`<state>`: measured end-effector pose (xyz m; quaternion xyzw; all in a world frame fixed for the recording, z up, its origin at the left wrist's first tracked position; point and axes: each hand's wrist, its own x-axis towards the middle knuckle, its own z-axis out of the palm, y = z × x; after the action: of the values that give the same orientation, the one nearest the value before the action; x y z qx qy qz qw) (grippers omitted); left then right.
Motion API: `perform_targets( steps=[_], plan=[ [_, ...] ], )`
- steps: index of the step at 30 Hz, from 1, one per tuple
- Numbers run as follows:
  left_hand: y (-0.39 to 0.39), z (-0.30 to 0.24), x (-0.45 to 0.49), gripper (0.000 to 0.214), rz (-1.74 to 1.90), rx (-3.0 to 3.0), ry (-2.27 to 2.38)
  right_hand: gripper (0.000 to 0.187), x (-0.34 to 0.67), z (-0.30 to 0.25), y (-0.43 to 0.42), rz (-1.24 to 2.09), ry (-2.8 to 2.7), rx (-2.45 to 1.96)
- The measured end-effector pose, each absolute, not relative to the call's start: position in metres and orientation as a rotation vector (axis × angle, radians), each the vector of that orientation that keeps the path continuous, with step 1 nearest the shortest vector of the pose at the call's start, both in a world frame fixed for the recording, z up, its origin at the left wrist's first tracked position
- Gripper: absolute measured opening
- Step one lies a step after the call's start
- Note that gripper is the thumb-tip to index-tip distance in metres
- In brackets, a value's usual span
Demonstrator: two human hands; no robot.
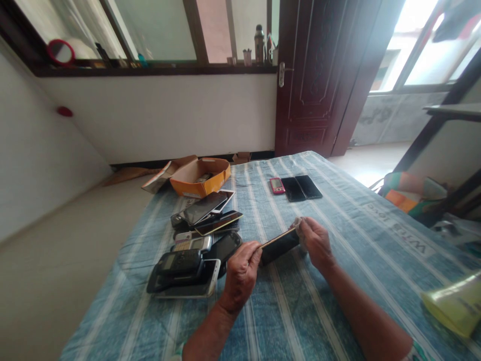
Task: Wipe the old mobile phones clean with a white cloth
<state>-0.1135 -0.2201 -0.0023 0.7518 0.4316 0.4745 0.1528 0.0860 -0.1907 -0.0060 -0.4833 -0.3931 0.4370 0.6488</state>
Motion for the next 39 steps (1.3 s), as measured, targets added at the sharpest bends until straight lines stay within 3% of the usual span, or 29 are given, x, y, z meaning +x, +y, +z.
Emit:
perform_targets(
  steps=[4,10,13,24,33,39],
  plan=[
    [-0.221,0.000,-0.110,0.018,1.386,2.179,1.216,0.038,0.091,-0.008,-0.190,0.844,-1.045,-1.167],
    [-0.224,0.002,-0.108,0.018,1.361,2.196,1.188,0.026,0.081,-0.007,-0.198,0.072,-1.685,-1.173],
    [-0.225,0.003,-0.108,0.017,1.361,2.189,1.170,0.022,0.063,-0.004,-0.207,-0.159,-1.887,-1.129],
    [-0.222,0.000,-0.112,0.019,1.345,2.181,1.199,0.024,0.081,-0.009,-0.194,-0.086,-1.788,-1.145],
    [-0.221,-0.002,-0.112,0.017,1.385,2.205,1.195,0.045,0.124,-0.014,-0.177,0.676,-0.728,-1.254],
    [-0.221,-0.002,-0.113,0.016,1.397,2.228,1.187,0.031,0.129,-0.022,-0.179,0.311,-1.355,-1.547]
  ],
)
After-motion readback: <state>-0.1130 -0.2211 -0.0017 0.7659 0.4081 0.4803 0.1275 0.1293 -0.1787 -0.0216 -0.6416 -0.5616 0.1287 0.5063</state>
